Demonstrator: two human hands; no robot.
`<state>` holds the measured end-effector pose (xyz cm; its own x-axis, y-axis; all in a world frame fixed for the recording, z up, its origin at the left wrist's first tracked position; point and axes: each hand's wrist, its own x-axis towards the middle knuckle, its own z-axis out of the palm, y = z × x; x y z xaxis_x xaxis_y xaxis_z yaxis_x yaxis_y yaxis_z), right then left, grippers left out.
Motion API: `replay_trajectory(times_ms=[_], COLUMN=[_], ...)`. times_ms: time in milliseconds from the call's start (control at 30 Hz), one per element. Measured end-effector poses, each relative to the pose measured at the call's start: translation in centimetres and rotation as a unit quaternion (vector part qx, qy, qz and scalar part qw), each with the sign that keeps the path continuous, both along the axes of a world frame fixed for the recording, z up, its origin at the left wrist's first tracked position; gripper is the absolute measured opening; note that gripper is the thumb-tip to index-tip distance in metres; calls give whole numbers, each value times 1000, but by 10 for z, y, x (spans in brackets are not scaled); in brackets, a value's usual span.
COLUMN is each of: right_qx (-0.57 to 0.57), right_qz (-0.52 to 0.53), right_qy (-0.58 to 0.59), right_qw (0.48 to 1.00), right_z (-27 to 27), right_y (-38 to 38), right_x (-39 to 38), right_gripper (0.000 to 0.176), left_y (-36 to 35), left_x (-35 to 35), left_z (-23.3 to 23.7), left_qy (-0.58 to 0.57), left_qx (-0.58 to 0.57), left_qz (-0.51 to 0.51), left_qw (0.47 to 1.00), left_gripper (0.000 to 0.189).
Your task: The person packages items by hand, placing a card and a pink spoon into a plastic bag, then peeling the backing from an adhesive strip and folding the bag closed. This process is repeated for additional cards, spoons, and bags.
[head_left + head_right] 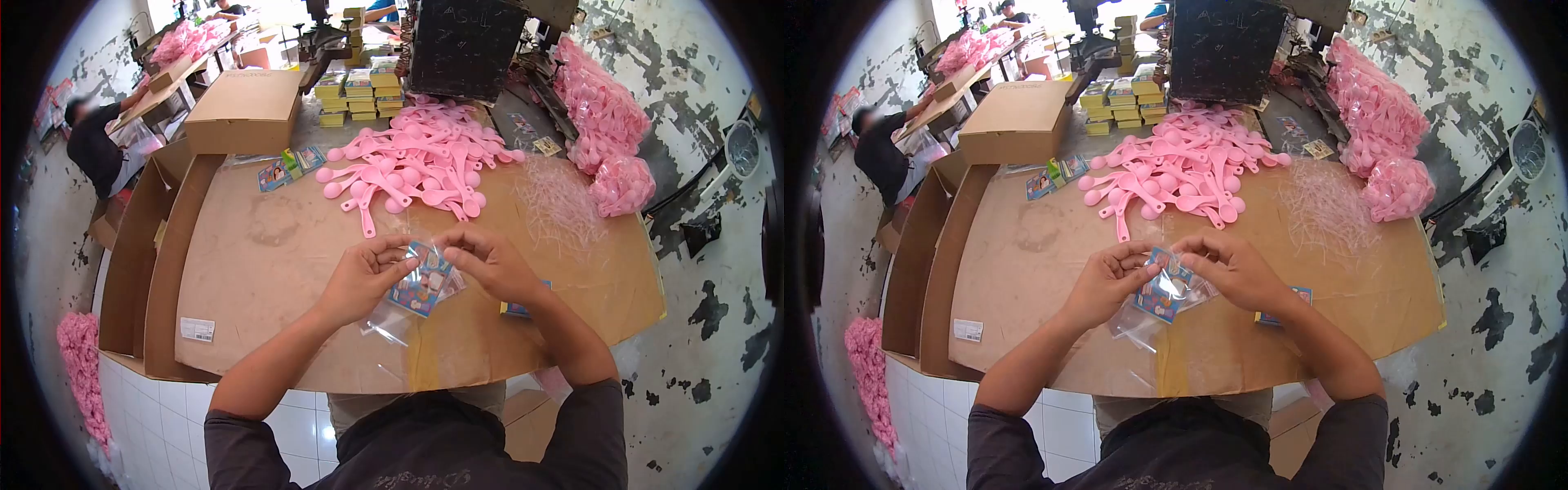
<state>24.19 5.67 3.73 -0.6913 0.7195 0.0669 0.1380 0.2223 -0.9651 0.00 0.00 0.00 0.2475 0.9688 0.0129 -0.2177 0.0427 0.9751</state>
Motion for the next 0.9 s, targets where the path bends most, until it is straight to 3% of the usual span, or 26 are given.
replay_trajectory(times_ms=[67, 167, 267, 367, 467, 567, 667, 767, 867, 900], right_qx=[169, 214, 228, 380, 351, 231, 185, 124, -14, -8], right_qz=[16, 51, -117, -173, -193, -185, -142, -125, -60, -68], right_qy=[-3, 31, -161, -199, -234, -191, -200, -81, 39, 67], right_qw=[985, 975, 953, 887, 886, 936, 952, 981, 997, 995], right_z=[1, 0, 9, -31, -49, -36, -35, -16, 15, 21], right_y=[-4, 18, 61, 117, 134, 127, 132, 97, 49, 39], right_x=[-1, 3, 10, 19, 15, 11, 22, 11, 0, -2], right_gripper=[26, 25, 23, 21, 26, 35, 37, 45, 56, 59], left_y=[-1, 2, 2, 2, 1, -1, -4, -4, -6, -6], left_x=[2, 4, 7, 6, 1, 0, 2, 4, 7, 7], left_z=[1, -3, -5, -1, -2, 4, 10, 8, 5, 5], left_qy=[-17, -15, -16, -7, -7, 22, 25, 10, 10, 19], left_qx=[6, -14, -24, -12, -21, -22, -1, -6, 11, 12], left_qz=[1, -17, 1, 12, 3, 10, 21, 34, 38, 33], left_qw=[1000, 1000, 1000, 1000, 1000, 999, 999, 999, 999, 999], left_gripper=[41, 37, 31, 27, 27, 29, 31, 34, 38, 37])
